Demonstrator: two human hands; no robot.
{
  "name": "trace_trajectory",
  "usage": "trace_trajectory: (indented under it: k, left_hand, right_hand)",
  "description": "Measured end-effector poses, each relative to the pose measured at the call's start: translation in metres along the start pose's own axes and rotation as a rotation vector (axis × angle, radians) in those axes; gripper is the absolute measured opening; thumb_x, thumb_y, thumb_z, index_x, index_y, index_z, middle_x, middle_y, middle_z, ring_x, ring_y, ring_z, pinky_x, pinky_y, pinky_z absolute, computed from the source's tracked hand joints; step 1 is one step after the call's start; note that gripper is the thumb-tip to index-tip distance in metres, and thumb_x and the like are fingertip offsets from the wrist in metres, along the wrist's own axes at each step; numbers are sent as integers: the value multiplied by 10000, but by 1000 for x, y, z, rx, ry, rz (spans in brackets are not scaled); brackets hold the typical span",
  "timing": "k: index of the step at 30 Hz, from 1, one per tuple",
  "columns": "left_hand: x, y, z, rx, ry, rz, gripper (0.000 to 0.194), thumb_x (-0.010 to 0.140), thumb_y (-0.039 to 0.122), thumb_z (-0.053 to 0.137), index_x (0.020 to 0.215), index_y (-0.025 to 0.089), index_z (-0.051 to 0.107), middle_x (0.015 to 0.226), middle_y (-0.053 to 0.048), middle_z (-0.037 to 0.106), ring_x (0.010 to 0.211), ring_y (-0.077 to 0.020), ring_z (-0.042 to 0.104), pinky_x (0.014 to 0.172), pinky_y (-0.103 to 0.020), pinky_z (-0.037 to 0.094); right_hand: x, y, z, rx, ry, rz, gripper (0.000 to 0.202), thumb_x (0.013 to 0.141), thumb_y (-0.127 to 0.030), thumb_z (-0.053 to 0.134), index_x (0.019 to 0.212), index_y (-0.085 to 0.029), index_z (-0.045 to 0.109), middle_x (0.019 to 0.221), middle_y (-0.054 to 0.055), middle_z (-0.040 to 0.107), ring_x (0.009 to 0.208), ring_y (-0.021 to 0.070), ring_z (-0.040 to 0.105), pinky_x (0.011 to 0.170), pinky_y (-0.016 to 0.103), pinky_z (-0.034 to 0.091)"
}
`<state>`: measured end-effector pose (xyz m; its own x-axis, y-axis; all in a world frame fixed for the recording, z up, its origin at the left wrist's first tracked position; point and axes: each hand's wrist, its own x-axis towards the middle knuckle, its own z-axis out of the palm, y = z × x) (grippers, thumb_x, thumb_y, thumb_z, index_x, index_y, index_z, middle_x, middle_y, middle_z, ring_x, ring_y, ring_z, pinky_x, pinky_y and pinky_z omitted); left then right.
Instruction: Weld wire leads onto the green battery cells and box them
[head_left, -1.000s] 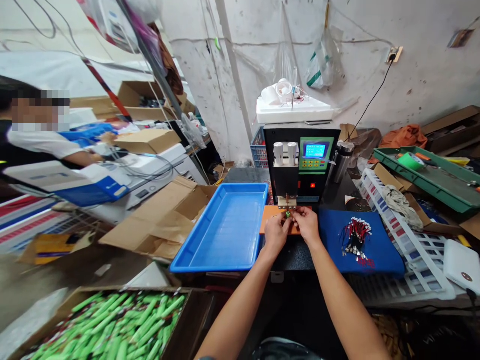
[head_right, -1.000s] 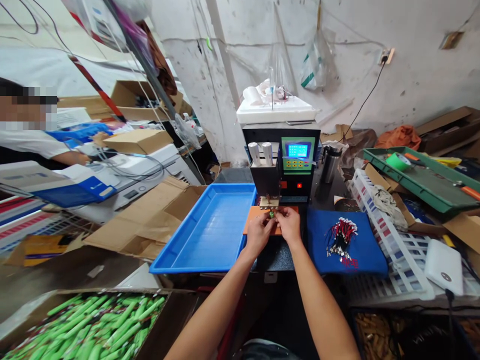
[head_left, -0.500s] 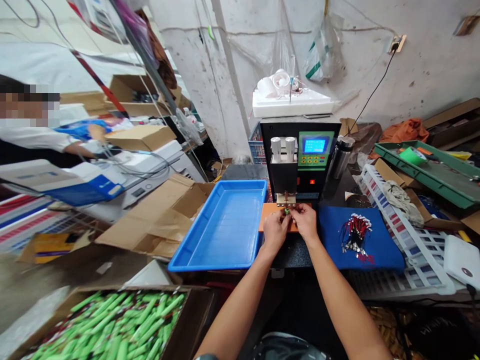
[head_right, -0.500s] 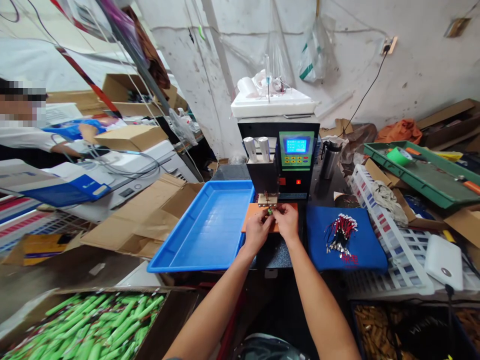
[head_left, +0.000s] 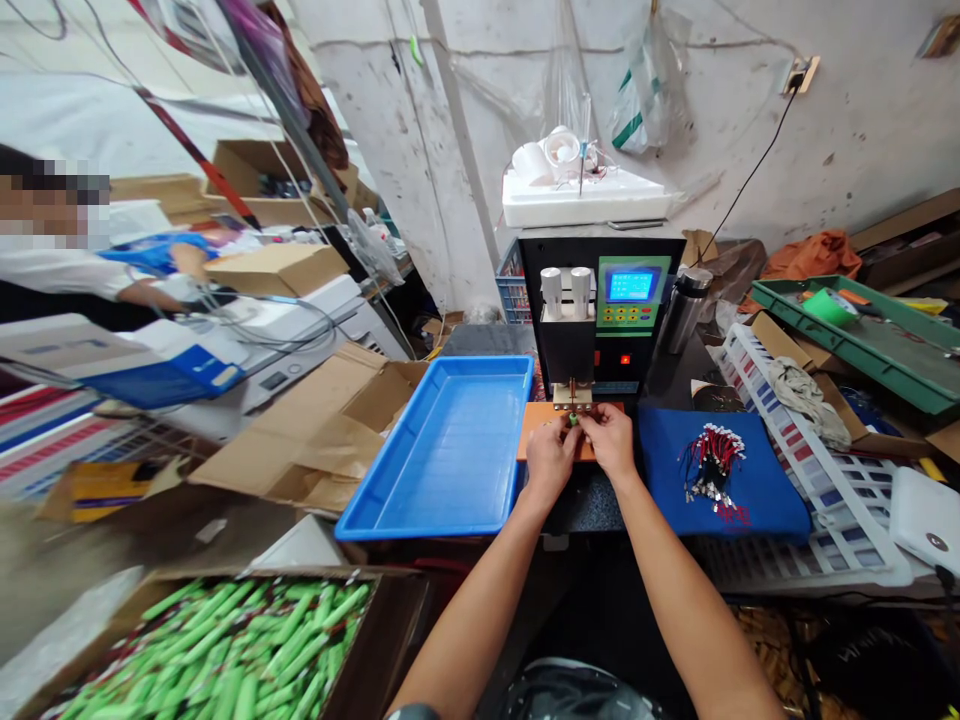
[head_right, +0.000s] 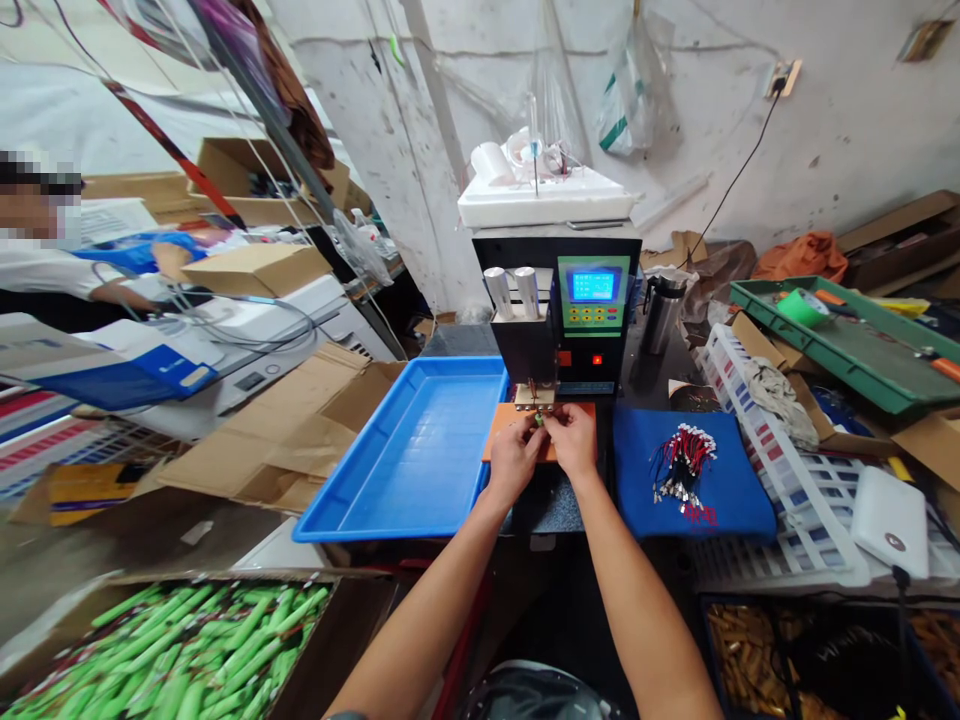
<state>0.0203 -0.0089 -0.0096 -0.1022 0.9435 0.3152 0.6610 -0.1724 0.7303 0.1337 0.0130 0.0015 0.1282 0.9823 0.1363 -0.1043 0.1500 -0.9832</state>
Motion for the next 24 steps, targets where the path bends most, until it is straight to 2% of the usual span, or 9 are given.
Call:
trace_trajectory:
  k: [17, 24]
  left_hand:
    - [-1, 5, -3, -37, 6, -17, 188, 900, 285, 580, 994, 184, 707, 701, -43, 620, 631, -181, 525, 604, -262, 292]
    - [-1, 3, -1, -44, 14, -6, 185, 900, 289, 582, 989, 188, 710, 750, -52, 655, 648, -181, 540, 617, -265, 310]
  right_hand:
    - [0, 3, -2, 8, -13, -16, 246, 694, -403, 710, 707, -186, 596, 649, 7, 604, 559, 138, 510, 520, 250, 395]
    - [1, 4, -1, 29, -2, 20, 269, 665, -419, 721, 715, -188, 593, 666, 19, 619, 588, 152, 538, 496, 240, 388]
